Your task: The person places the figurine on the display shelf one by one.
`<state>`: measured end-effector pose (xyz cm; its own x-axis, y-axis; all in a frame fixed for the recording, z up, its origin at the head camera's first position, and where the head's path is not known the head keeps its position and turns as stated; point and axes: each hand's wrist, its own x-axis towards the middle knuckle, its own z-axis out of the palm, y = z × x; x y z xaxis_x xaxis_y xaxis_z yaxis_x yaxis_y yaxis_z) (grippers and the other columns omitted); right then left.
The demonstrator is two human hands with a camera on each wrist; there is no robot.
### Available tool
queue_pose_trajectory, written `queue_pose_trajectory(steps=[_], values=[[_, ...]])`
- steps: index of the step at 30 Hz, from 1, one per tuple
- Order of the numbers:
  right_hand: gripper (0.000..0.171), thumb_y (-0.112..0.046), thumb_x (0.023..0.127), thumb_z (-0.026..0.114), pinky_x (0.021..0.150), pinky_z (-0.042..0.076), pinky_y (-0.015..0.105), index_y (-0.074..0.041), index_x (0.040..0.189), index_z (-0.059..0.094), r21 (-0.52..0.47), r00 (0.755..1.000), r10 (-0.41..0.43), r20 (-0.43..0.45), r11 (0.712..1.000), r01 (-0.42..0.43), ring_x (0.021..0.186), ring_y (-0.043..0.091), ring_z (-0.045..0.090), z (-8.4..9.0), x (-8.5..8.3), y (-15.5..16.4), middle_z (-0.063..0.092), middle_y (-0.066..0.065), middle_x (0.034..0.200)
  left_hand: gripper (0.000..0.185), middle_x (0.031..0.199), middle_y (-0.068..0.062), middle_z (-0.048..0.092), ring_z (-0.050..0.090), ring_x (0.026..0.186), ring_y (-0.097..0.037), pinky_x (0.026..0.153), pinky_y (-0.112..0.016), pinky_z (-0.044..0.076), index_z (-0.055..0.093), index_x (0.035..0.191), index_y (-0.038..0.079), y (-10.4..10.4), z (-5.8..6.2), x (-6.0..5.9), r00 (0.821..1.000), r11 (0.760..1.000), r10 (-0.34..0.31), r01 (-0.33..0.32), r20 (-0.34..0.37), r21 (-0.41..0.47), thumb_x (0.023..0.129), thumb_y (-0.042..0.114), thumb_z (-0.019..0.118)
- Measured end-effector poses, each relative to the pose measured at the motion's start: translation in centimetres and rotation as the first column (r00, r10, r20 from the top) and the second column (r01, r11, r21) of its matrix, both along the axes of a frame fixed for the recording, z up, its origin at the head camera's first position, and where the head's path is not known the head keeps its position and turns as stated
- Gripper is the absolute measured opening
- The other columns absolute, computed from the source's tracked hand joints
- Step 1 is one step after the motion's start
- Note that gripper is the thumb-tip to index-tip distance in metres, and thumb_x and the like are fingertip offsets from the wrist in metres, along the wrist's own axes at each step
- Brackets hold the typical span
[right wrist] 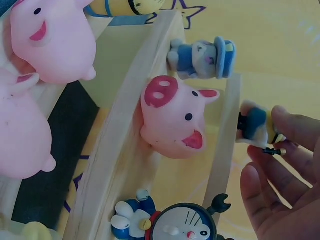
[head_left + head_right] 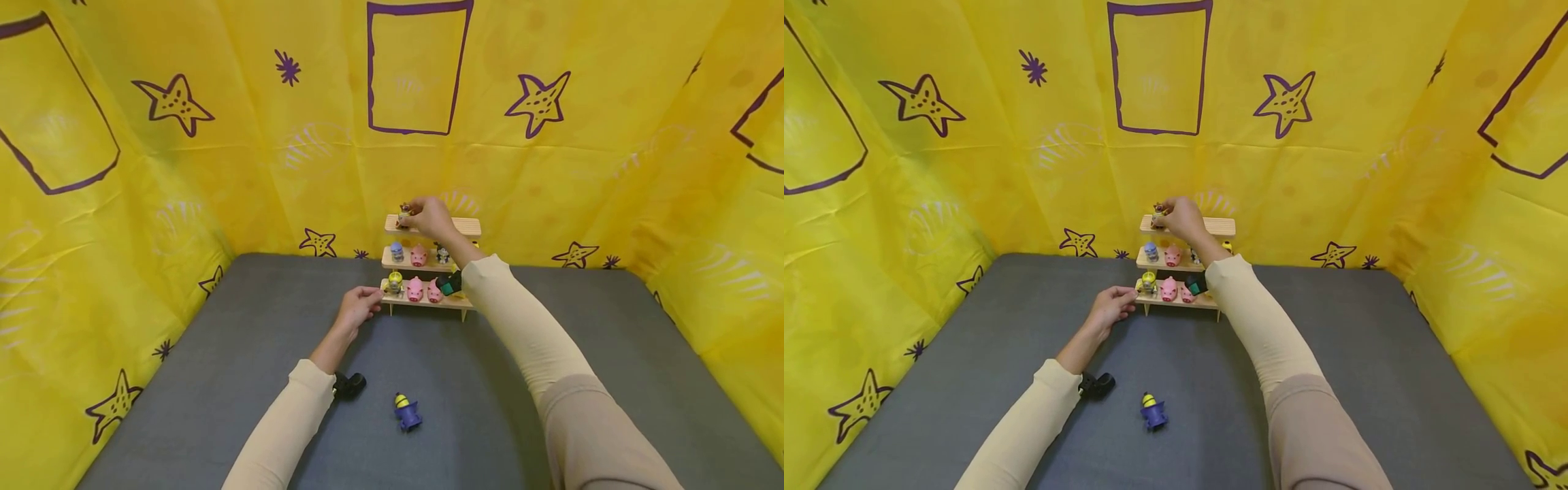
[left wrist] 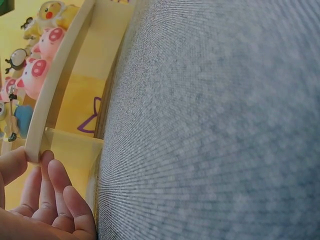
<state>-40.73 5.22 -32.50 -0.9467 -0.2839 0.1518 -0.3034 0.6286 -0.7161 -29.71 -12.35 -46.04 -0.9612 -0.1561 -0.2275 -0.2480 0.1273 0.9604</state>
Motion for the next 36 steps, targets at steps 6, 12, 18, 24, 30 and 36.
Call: queue_pose_trajectory(steps=[6, 12, 18, 24, 30, 36], values=[[0.033, -0.021, 0.089, 0.071, 0.09, 0.05, 0.041, -0.007, 0.119, 0.067, -0.011, 0.999, -0.004, 0.034, 1.0, 0.004, 0.107, 0.03, 0.062, -0.1, -0.1, 0.1, 0.067, 0.016, 0.119, 0.027, 0.094, -0.003, 0.067, 0.06, 0.07, -0.006, 0.069, -0.025, 0.048, 0.066, 0.115, 0.004, 0.1, 0.0, -0.2, 1.0, 1.0, -0.001, 0.001, 0.001, -0.002, 0.094, 0.021, 0.064], [0.042, -0.024, 0.088, 0.073, 0.093, 0.05, 0.042, -0.005, 0.125, 0.062, 0.002, 0.998, 0.006, 0.055, 1.0, -0.006, 0.111, 0.031, 0.061, 0.0, 0.2, 0.1, 0.063, 0.016, 0.126, 0.027, 0.099, -0.005, 0.067, 0.061, 0.072, -0.007, 0.069, -0.024, 0.048, 0.066, 0.115, 0.005, 0.1, -0.2, -0.1, 1.0, 1.0, -0.009, 0.009, -0.002, -0.006, 0.094, 0.021, 0.065], [0.063, -0.033, 0.089, 0.071, 0.098, 0.046, 0.047, -0.005, 0.14, 0.046, 0.114, 0.999, 0.011, 0.035, 0.993, -0.015, 0.119, 0.034, 0.055, 1.3, 1.1, 0.7, 0.055, 0.019, 0.134, 0.026, 0.097, -0.005, 0.067, 0.061, 0.071, -0.007, 0.068, -0.024, 0.048, 0.066, 0.115, 0.004, 0.1, -0.4, -0.1, 1.0, 1.0, -0.011, 0.011, 0.006, -0.003, 0.094, 0.02, 0.064], [0.06, -0.037, 0.092, 0.066, 0.1, 0.044, 0.049, -0.005, 0.139, 0.048, 0.159, 0.999, 0.036, -0.03, 0.987, -0.031, 0.124, 0.036, 0.051, 2.8, 2.6, 2.5, 0.052, 0.02, 0.137, 0.025, 0.092, -0.004, 0.067, 0.06, 0.07, -0.007, 0.068, -0.025, 0.048, 0.066, 0.113, 0.003, 0.0, -0.1, -0.2, 1.0, 1.0, -0.004, 0.004, -0.005, -0.003, 0.094, 0.02, 0.064], [0.049, -0.027, 0.094, 0.065, 0.1, 0.043, 0.051, -0.001, 0.134, 0.054, 0.102, 0.99, 0.136, -0.047, 0.986, -0.13, 0.12, 0.038, 0.051, 2.7, 5.2, 4.7, 0.054, 0.023, 0.133, 0.024, 0.091, -0.003, 0.067, 0.06, 0.069, -0.006, 0.067, -0.025, 0.047, 0.066, 0.113, 0.004, 0.0, 0.0, -0.1, 1.0, 1.0, -0.004, 0.004, 0.0, -0.015, 0.094, 0.02, 0.065], [0.044, -0.026, 0.093, 0.066, 0.096, 0.046, 0.049, -0.003, 0.129, 0.059, 0.054, 0.982, 0.169, -0.078, 0.985, -0.165, 0.116, 0.036, 0.055, 1.6, 8.7, 6.2, 0.06, 0.019, 0.128, 0.024, 0.092, -0.003, 0.067, 0.06, 0.07, -0.006, 0.067, -0.024, 0.047, 0.067, 0.112, 0.004, 0.0, -0.1, -0.2, 1.0, 1.0, 0.004, -0.004, -0.002, -0.016, 0.094, 0.02, 0.065]])
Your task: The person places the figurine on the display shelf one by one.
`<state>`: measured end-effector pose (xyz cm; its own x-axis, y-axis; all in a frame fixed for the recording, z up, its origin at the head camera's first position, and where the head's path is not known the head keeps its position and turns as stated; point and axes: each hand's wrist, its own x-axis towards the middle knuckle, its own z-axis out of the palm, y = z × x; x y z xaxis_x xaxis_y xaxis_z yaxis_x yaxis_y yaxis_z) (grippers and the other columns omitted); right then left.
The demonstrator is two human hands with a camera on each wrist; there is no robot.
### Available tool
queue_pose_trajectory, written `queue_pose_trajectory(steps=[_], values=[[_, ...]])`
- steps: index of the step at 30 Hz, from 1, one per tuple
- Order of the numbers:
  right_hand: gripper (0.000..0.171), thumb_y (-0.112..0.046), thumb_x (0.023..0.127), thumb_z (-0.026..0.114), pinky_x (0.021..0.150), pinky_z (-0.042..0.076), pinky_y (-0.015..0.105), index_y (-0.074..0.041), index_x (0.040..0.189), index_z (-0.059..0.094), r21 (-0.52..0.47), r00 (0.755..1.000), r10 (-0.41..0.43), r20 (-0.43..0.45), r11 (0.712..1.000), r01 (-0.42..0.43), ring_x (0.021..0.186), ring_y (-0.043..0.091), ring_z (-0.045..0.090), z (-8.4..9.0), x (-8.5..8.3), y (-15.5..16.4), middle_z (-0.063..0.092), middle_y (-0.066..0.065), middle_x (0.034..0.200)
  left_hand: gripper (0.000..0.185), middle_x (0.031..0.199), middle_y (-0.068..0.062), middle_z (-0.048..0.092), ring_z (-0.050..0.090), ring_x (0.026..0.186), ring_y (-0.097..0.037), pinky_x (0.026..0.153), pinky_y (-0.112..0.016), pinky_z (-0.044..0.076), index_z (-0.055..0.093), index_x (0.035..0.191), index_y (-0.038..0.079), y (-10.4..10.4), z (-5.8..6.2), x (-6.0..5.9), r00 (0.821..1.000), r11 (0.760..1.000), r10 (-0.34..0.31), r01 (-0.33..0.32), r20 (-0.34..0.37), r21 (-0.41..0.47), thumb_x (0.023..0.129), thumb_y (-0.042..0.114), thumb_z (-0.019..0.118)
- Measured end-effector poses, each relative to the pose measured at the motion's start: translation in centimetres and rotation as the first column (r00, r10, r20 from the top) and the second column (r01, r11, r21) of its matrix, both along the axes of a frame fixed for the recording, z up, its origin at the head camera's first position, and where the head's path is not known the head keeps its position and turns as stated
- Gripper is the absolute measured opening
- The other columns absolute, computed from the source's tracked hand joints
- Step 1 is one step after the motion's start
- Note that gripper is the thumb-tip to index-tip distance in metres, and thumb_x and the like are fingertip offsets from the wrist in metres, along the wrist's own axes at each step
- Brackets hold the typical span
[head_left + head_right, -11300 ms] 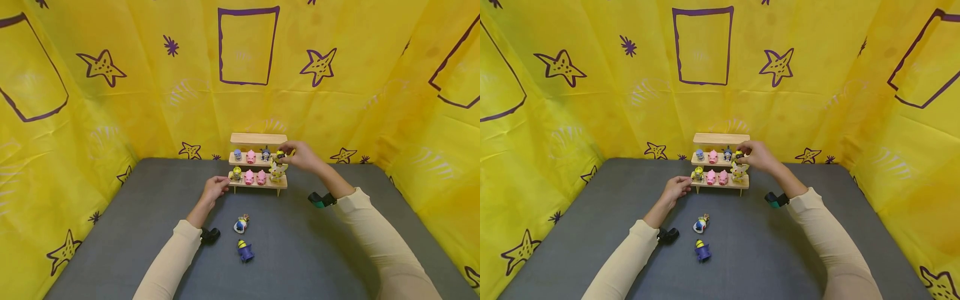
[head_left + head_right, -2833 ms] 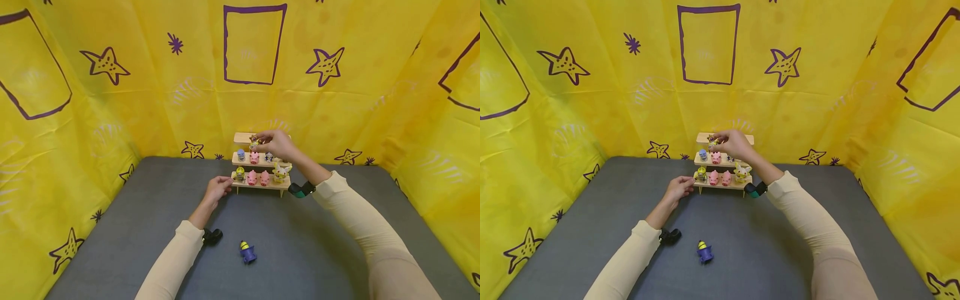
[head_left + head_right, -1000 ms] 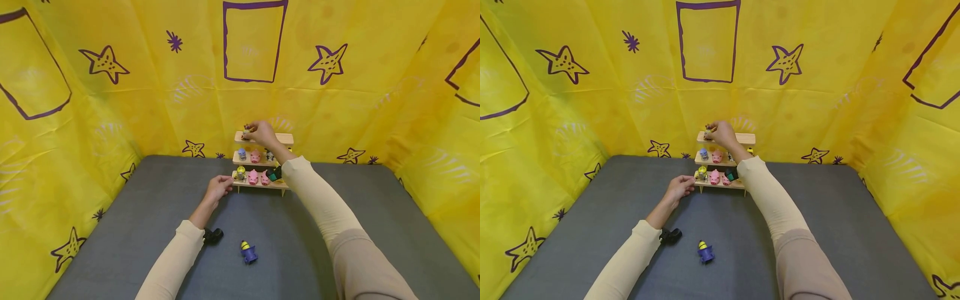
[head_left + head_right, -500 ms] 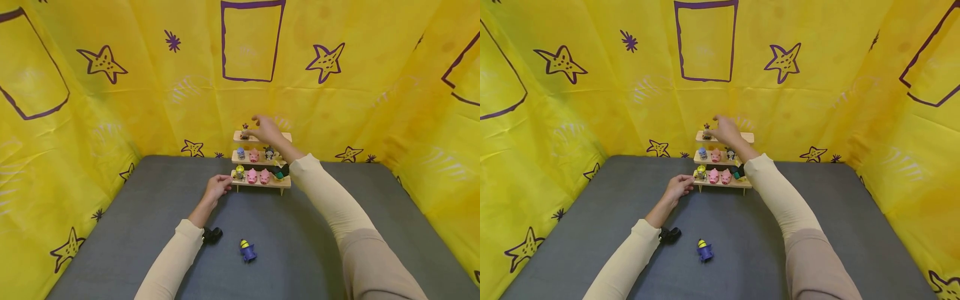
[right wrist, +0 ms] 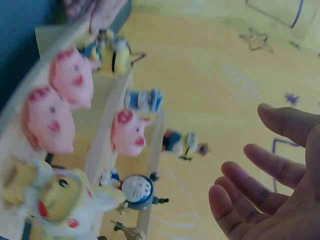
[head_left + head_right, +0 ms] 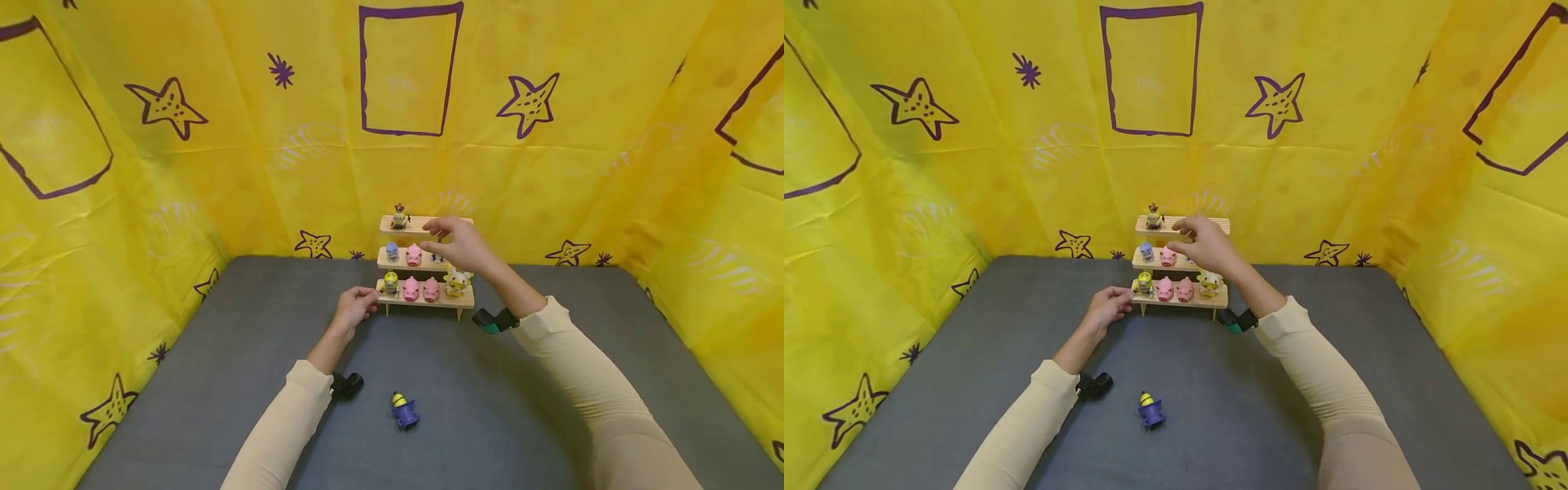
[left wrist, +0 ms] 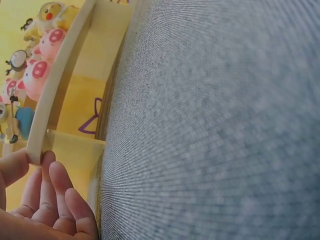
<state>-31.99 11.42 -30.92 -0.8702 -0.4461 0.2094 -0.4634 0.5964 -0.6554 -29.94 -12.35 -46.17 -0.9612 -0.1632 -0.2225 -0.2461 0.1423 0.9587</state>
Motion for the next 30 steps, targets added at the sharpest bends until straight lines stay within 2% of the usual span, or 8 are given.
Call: queue_pose_trajectory(steps=[4, 7, 12, 16, 24, 30], values=[[0.04, -0.025, 0.092, 0.068, 0.089, 0.049, 0.047, -0.004, 0.125, 0.063, -0.004, 0.999, 0.014, -0.043, 1.0, -0.014, 0.109, 0.032, 0.06, -0.9, 2.1, 0.4, 0.064, 0.017, 0.122, 0.024, 0.096, -0.005, 0.067, 0.061, 0.071, -0.007, 0.069, -0.025, 0.048, 0.066, 0.113, 0.005, -0.1, 0.0, -0.1, 1.0, 1.0, 0.001, -0.001, 0.003, 0.006, 0.095, 0.02, 0.064], [0.035, -0.022, 0.09, 0.069, 0.082, 0.051, 0.042, -0.004, 0.12, 0.066, -0.021, 0.998, 0.039, -0.054, 0.999, -0.04, 0.1, 0.028, 0.063, -1.7, 3.7, 0.4, 0.068, 0.015, 0.112, 0.024, 0.097, -0.005, 0.067, 0.061, 0.071, -0.008, 0.07, -0.026, 0.048, 0.066, 0.113, 0.005, 0.0, 0.2, -0.1, 1.0, 1.0, 0.003, -0.003, 0.003, 0.007, 0.095, 0.02, 0.063], [0.027, -0.019, 0.089, 0.071, 0.07, 0.049, 0.03, -0.004, 0.11, 0.069, 0.011, 0.997, 0.08, -0.018, 0.997, -0.079, 0.081, 0.017, 0.061, -3.6, 6.2, -0.2, 0.069, 0.008, 0.089, 0.024, 0.096, -0.005, 0.067, 0.061, 0.071, -0.008, 0.069, -0.026, 0.048, 0.066, 0.113, 0.004, 0.1, 0.2, 0.0, 1.0, 1.0, 0.008, -0.008, 0.011, 0.005, 0.095, 0.021, 0.064], [0.025, -0.022, 0.088, 0.072, 0.064, 0.046, 0.025, -0.005, 0.106, 0.07, 0.068, 0.994, 0.1, 0.045, 0.992, -0.103, 0.07, 0.01, 0.056, -4.8, 8.0, -1.0, 0.067, 0.002, 0.08, 0.025, 0.095, -0.005, 0.067, 0.061, 0.07, -0.008, 0.068, -0.025, 0.048, 0.066, 0.113, 0.005, 0.1, 0.0, 0.0, 1.0, 1.0, 0.004, -0.004, 0.016, 0.001, 0.095, 0.021, 0.064], [0.026, -0.026, 0.088, 0.072, 0.061, 0.044, 0.022, -0.006, 0.105, 0.071, 0.138, 0.985, 0.16, 0.071, 0.976, -0.169, 0.061, 0.004, 0.051, -6.7, 10.0, -2.2, 0.064, -0.002, 0.074, 0.025, 0.093, -0.004, 0.067, 0.061, 0.071, -0.008, 0.068, -0.025, 0.048, 0.066, 0.112, 0.005, 0.1, 0.0, 0.0, 1.0, 1.0, 0.01, -0.01, 0.015, 0.0, 0.095, 0.022, 0.064], [0.029, -0.029, 0.088, 0.072, 0.058, 0.041, 0.022, -0.005, 0.105, 0.072, 0.232, 0.974, 0.2, 0.102, 0.948, -0.219, 0.06, 0.004, 0.049, -8.3, 11.3, -3.2, 0.062, -0.005, 0.07, 0.025, 0.093, -0.004, 0.067, 0.061, 0.072, -0.008, 0.068, -0.025, 0.048, 0.066, 0.113, 0.005, 0.1, -0.1, 0.1, 1.0, 1.0, 0.001, -0.001, 0.016, -0.001, 0.095, 0.022, 0.064]])
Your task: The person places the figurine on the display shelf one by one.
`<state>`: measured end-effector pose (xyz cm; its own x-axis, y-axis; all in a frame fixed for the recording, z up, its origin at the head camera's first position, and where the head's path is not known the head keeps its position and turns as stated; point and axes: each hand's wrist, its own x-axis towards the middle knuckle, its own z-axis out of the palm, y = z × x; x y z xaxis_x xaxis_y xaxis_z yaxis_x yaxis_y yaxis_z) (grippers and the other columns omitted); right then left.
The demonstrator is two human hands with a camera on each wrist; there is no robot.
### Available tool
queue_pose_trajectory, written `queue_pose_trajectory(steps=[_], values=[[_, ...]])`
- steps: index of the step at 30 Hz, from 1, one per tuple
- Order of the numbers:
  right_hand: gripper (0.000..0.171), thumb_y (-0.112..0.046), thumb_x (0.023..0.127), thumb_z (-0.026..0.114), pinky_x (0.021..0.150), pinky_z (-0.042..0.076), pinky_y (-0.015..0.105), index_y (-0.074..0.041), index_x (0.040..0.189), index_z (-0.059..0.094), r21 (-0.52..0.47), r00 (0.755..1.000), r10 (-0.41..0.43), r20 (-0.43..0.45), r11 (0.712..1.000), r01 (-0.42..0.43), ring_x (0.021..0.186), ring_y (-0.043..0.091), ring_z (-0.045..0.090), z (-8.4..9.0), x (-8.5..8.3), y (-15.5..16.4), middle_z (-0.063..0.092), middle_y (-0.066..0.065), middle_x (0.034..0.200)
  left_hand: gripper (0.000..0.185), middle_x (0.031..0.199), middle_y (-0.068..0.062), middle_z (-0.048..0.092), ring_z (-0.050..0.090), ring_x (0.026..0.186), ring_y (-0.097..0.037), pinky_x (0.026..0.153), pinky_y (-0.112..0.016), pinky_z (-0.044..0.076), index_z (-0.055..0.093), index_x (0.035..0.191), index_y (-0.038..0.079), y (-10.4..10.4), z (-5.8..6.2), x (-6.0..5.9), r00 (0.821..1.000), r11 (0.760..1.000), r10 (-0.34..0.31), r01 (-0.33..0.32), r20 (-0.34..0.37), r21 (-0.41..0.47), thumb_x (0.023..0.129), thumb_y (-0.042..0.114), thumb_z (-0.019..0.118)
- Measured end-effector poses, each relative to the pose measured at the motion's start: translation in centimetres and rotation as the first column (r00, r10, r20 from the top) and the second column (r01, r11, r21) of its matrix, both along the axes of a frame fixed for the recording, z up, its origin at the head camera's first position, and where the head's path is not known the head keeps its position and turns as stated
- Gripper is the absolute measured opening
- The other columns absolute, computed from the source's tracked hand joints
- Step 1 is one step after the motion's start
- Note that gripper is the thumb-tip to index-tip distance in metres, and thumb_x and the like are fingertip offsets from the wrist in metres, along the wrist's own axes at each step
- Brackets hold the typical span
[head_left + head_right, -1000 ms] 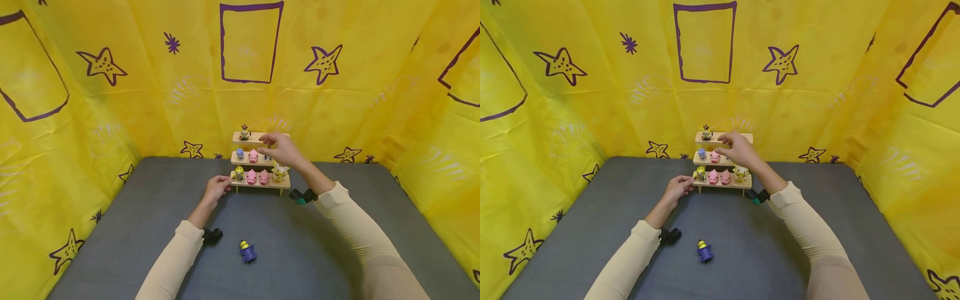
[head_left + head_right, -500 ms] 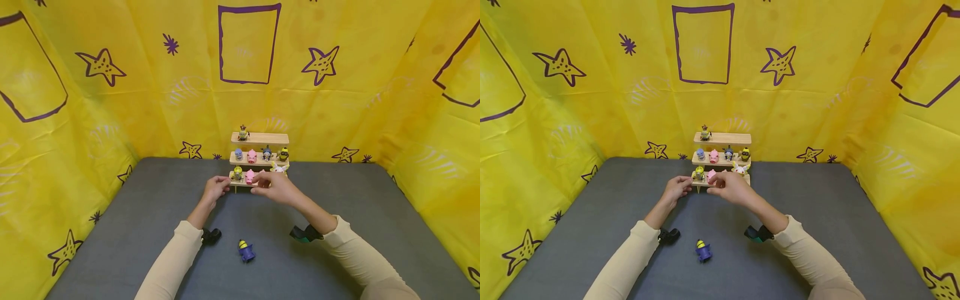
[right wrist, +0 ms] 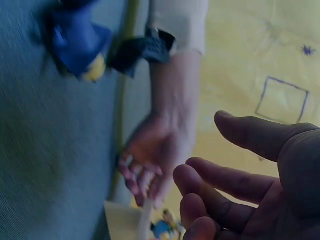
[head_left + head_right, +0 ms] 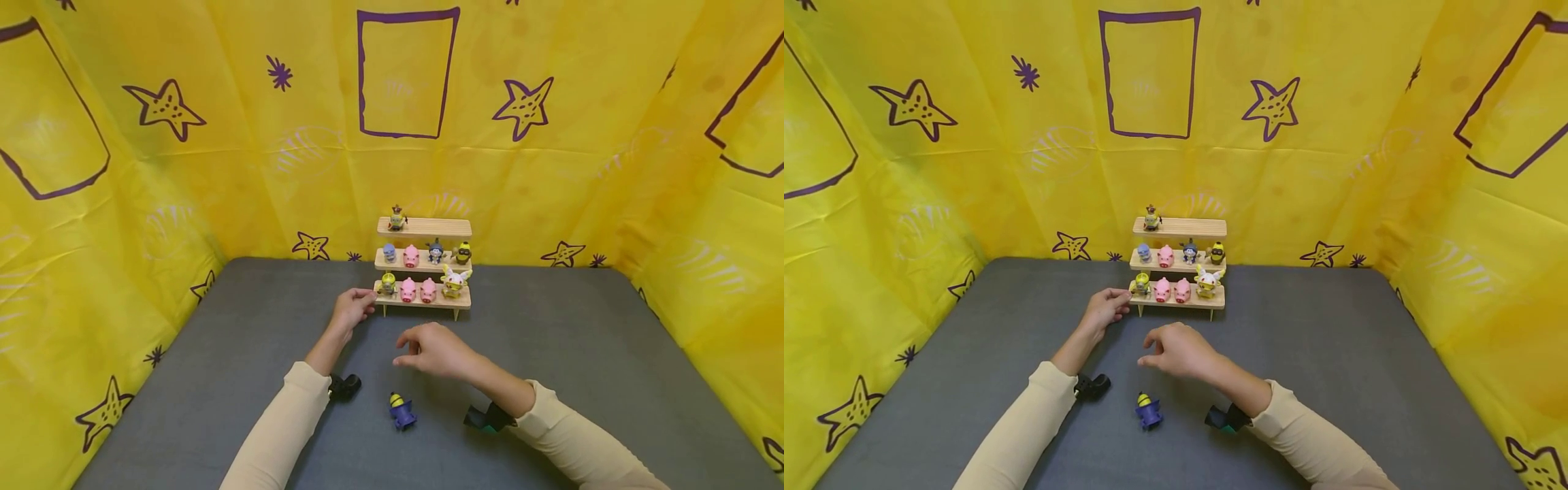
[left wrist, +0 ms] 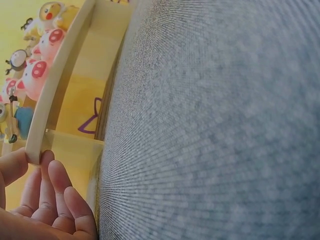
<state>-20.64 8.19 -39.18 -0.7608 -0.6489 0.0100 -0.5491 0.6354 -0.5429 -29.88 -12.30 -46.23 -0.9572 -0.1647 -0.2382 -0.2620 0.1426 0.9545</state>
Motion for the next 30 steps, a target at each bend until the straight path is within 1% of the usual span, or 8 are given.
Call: queue_pose_trajectory(steps=[6, 10, 13, 16, 20, 22, 26, 30], values=[[0.035, -0.034, 0.083, 0.076, 0.061, 0.045, 0.027, -0.006, 0.104, 0.074, 0.108, 1.0, -0.011, -0.011, 0.994, 0.012, 0.063, 0.008, 0.056, -1.2, 1.4, -1.1, 0.066, -0.004, 0.068, 0.024, 0.093, -0.005, 0.067, 0.061, 0.073, -0.009, 0.068, -0.025, 0.048, 0.066, 0.112, 0.004, 0.1, 0.0, 0.0, 1.0, 1.0, -0.001, 0.001, -0.01, -0.003, 0.095, 0.021, 0.064], [0.039, -0.041, 0.079, 0.079, 0.066, 0.052, 0.036, -0.009, 0.101, 0.075, 0.193, 0.997, -0.066, -0.039, 0.979, 0.073, 0.077, 0.019, 0.066, -1.9, 2.3, -1.6, 0.073, 0.001, 0.082, 0.024, 0.093, -0.004, 0.067, 0.061, 0.072, -0.009, 0.068, -0.026, 0.048, 0.066, 0.112, 0.005, 0.1, 0.2, 0.0, 1.0, 1.0, 0.006, -0.006, -0.007, -0.003, 0.095, 0.022, 0.064], [0.041, -0.047, 0.075, 0.08, 0.066, 0.053, 0.038, -0.012, 0.096, 0.077, 0.247, 0.994, -0.08, -0.079, 0.964, 0.097, 0.082, 0.023, 0.068, -2.3, 2.9, -2.0, 0.074, 0.003, 0.091, 0.024, 0.092, -0.004, 0.067, 0.061, 0.071, -0.008, 0.068, -0.026, 0.048, 0.066, 0.112, 0.005, 0.1, 0.2, 0.0, 1.0, 1.0, 0.007, -0.007, -0.009, -0.004, 0.095, 0.021, 0.064], [0.036, -0.049, 0.072, 0.081, 0.058, 0.049, 0.034, -0.014, 0.078, 0.074, 0.265, 0.992, -0.073, -0.103, 0.959, 0.098, 0.069, 0.018, 0.065, -2.9, 3.4, -2.2, 0.07, -0.001, 0.076, 0.024, 0.089, -0.003, 0.067, 0.06, 0.069, -0.008, 0.067, -0.025, 0.048, 0.066, 0.112, 0.003, 0.1, 0.2, 0.0, 1.0, 1.0, 0.008, -0.008, -0.018, 0.004, 0.095, 0.019, 0.064], [0.043, -0.05, 0.07, 0.082, 0.048, 0.038, 0.03, -0.019, 0.055, 0.056, 0.286, 0.987, -0.057, -0.153, 0.953, 0.1, 0.053, 0.01, 0.048, -3.5, 4.0, -2.5, 0.05, -0.007, 0.057, 0.024, 0.087, -0.002, 0.067, 0.06, 0.069, -0.008, 0.066, -0.025, 0.048, 0.066, 0.112, 0.003, 0.1, 0.1, 0.0, 1.0, 1.0, 0.01, -0.01, -0.02, 0.005, 0.095, 0.019, 0.064], [0.047, -0.05, 0.068, 0.083, 0.045, 0.035, 0.029, -0.02, 0.052, 0.051, 0.305, 0.979, -0.04, -0.199, 0.947, 0.101, 0.05, 0.009, 0.044, -3.7, 4.2, -2.6, 0.047, -0.007, 0.055, 0.025, 0.089, -0.003, 0.068, 0.061, 0.07, -0.008, 0.066, -0.024, 0.048, 0.066, 0.113, 0.004, 0.1, 0.1, 0.0, 1.0, 1.0, 0.01, -0.01, -0.015, 0.0, 0.095, 0.02, 0.064], [0.045, -0.05, 0.064, 0.084, 0.043, 0.033, 0.029, -0.021, 0.052, 0.052, 0.334, 0.963, -0.002, -0.271, 0.938, 0.096, 0.05, 0.01, 0.045, -4.0, 4.5, -2.7, 0.049, -0.006, 0.055, 0.025, 0.093, -0.005, 0.069, 0.061, 0.072, -0.008, 0.067, -0.024, 0.048, 0.066, 0.114, 0.005, 0.1, 0.1, 0.1, 1.0, 1.0, 0.011, -0.011, -0.005, -0.005, 0.095, 0.021, 0.064], [0.045, -0.046, 0.065, 0.085, 0.043, 0.032, 0.027, -0.021, 0.051, 0.049, 0.319, 0.964, 0.016, -0.267, 0.945, 0.072, 0.049, 0.009, 0.044, -4.2, 4.4, -2.5, 0.046, -0.007, 0.053, 0.025, 0.095, -0.006, 0.068, 0.062, 0.072, -0.009, 0.068, -0.025, 0.048, 0.066, 0.114, 0.005, 0.1, 0.1, 0.0, 1.0, 1.0, 0.011, -0.012, -0.005, -0.004, 0.095, 0.022, 0.063]])
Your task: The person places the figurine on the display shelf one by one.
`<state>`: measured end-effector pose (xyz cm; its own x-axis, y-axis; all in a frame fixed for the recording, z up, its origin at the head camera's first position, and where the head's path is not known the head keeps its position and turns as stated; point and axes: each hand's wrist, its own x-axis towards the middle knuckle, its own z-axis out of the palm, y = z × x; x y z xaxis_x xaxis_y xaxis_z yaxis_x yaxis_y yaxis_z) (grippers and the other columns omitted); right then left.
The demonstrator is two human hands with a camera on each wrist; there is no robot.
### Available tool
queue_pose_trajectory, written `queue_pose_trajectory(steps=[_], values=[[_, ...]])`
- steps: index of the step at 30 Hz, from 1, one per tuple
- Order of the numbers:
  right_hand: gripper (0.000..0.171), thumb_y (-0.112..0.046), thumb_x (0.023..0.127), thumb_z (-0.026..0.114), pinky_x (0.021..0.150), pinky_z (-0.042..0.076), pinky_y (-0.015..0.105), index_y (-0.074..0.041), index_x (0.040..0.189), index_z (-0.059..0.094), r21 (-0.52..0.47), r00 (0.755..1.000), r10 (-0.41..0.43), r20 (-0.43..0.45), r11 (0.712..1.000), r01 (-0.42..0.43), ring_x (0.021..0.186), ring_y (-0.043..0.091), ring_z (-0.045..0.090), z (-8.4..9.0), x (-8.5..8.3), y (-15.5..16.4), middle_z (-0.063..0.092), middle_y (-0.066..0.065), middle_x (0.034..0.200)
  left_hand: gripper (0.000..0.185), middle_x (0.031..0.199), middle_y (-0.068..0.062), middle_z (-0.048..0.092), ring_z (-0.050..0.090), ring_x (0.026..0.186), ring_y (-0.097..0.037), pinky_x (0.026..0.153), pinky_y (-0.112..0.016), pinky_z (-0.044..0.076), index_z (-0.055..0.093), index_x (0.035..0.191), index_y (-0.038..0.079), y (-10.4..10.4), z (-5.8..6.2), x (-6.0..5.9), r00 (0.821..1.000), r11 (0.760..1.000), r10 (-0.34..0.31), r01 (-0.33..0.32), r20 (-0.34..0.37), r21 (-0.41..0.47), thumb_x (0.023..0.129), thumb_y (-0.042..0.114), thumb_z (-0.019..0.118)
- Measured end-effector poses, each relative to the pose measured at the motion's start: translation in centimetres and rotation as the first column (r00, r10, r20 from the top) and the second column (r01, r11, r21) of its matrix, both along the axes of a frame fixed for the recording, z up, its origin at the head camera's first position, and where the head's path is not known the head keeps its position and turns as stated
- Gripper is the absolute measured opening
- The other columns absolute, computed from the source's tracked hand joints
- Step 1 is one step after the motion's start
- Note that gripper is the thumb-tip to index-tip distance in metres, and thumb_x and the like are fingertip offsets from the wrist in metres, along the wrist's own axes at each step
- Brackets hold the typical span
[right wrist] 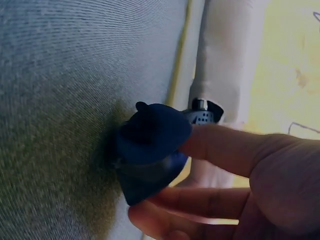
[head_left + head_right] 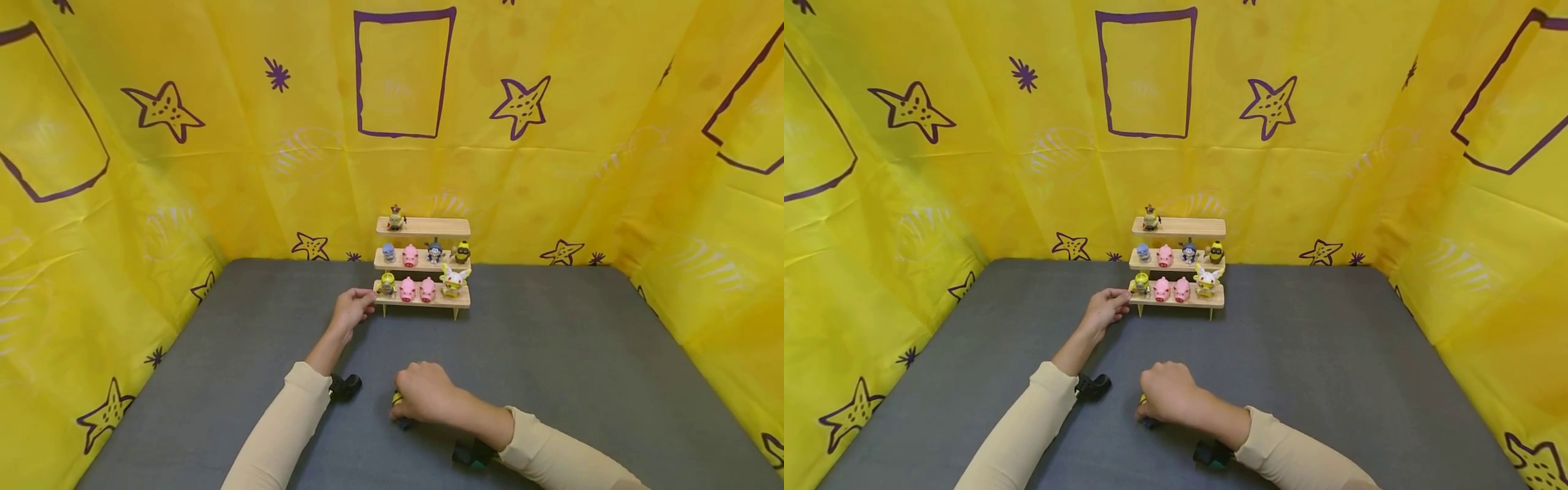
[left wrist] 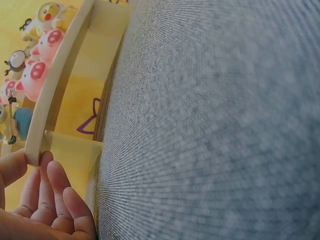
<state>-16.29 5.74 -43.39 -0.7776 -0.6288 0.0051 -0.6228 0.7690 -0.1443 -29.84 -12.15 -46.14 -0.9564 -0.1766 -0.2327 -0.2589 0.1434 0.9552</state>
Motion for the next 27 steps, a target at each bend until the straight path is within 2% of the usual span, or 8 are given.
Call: queue_pose_trajectory(steps=[2, 4, 7, 10, 16, 21, 24, 27], values=[[0.044, -0.043, 0.066, 0.084, 0.043, 0.031, 0.026, -0.021, 0.051, 0.049, -0.023, 0.998, 0.015, 0.057, 1.0, -0.014, 0.048, 0.008, 0.042, 0.1, -0.3, 0.3, 0.044, -0.008, 0.052, 0.025, 0.094, -0.005, 0.067, 0.061, 0.072, -0.009, 0.068, -0.025, 0.048, 0.066, 0.113, 0.005, 0.0, -0.1, 0.0, 1.0, 1.0, -0.003, 0.003, -0.005, 0.004, 0.095, 0.021, 0.063], [0.037, -0.04, 0.069, 0.084, 0.045, 0.035, 0.025, -0.02, 0.055, 0.057, -0.049, 0.99, 0.036, 0.135, 0.998, -0.03, 0.05, 0.007, 0.045, 0.2, -0.8, 0.7, 0.05, -0.009, 0.055, 0.025, 0.093, -0.005, 0.067, 0.061, 0.071, -0.008, 0.068, -0.025, 0.048, 0.065, 0.114, 0.004, -0.1, -0.1, -0.1, 1.0, 1.0, -0.007, 0.007, -0.01, 0.007, 0.095, 0.021, 0.063], [0.023, -0.038, 0.072, 0.084, 0.053, 0.043, 0.024, -0.018, 0.071, 0.072, -0.093, 0.966, 0.077, 0.249, 0.994, -0.055, 0.057, 0.006, 0.054, 0.2, -1.7, 1.2, 0.064, -0.009, 0.066, 0.025, 0.092, -0.004, 0.066, 0.06, 0.07, -0.007, 0.068, -0.025, 0.047, 0.065, 0.114, 0.003, 0.0, 0.0, -0.1, 1.0, 1.0, -0.009, 0.009, -0.014, 0.015, 0.095, 0.02, 0.062], [0.024, -0.033, 0.074, 0.083, 0.06, 0.046, 0.022, -0.014, 0.087, 0.077, -0.147, 0.935, 0.131, 0.329, 0.985, -0.086, 0.063, 0.004, 0.058, 0.0, -2.5, 1.8, 0.07, -0.006, 0.074, 0.025, 0.091, -0.003, 0.066, 0.06, 0.07, -0.007, 0.068, -0.025, 0.047, 0.065, 0.114, 0.003, 0.0, 0.0, -0.1, 1.0, 1.0, -0.007, 0.007, -0.013, 0.019, 0.095, 0.02, 0.063], [0.021, -0.02, 0.08, 0.079, 0.053, 0.038, 0.017, -0.006, 0.096, 0.075, -0.266, 0.846, 0.225, 0.483, 0.958, -0.102, 0.053, -0.001, 0.046, -0.2, -3.8, 2.9, 0.061, -0.006, 0.062, 0.025, 0.085, -0.001, 0.065, 0.06, 0.068, -0.007, 0.066, -0.024, 0.047, 0.065, 0.113, 0.001, 0.1, -0.1, -0.1, 1.0, 1.0, -0.003, 0.004, -0.03, 0.026, 0.094, 0.017, 0.063], [0.022, -0.012, 0.083, 0.075, 0.052, 0.037, 0.016, -0.003, 0.104, 0.073, -0.336, 0.769, 0.273, 0.578, 0.938, -0.08, 0.053, -0.001, 0.046, -0.6, -4.5, 4.1, 0.063, -0.004, 0.063, 0.025, 0.087, -0.002, 0.066, 0.06, 0.067, -0.006, 0.066, -0.024, 0.048, 0.065, 0.112, 0.001, 0.1, -0.3, 0.0, 1.0, 1.0, -0.007, 0.007, -0.018, 0.023, 0.094, 0.018, 0.064], [0.025, -0.006, 0.086, 0.071, 0.051, 0.038, 0.017, 0.0, 0.11, 0.07, -0.372, 0.715, 0.29, 0.636, 0.927, -0.045, 0.053, 0.002, 0.047, -0.6, -4.9, 4.8, 0.062, -0.003, 0.063, 0.025, 0.089, -0.003, 0.066, 0.06, 0.069, -0.007, 0.068, -0.025, 0.048, 0.065, 0.113, 0.002, 0.0, -0.3, 0.0, 1.0, 1.0, -0.012, 0.012, -0.006, 0.021, 0.095, 0.019, 0.064], [0.027, -0.003, 0.088, 0.066, 0.052, 0.039, 0.019, 0.002, 0.115, 0.068, -0.405, 0.673, 0.303, 0.675, 0.914, -0.006, 0.053, 0.007, 0.048, -0.5, -5.2, 5.4, 0.06, -0.002, 0.063, 0.025, 0.088, -0.003, 0.066, 0.06, 0.069, -0.008, 0.068, -0.025, 0.048, 0.065, 0.114, 0.002, 0.0, -0.1, -0.1, 1.0, 1.0, -0.011, 0.011, -0.01, 0.022, 0.095, 0.019, 0.063]])
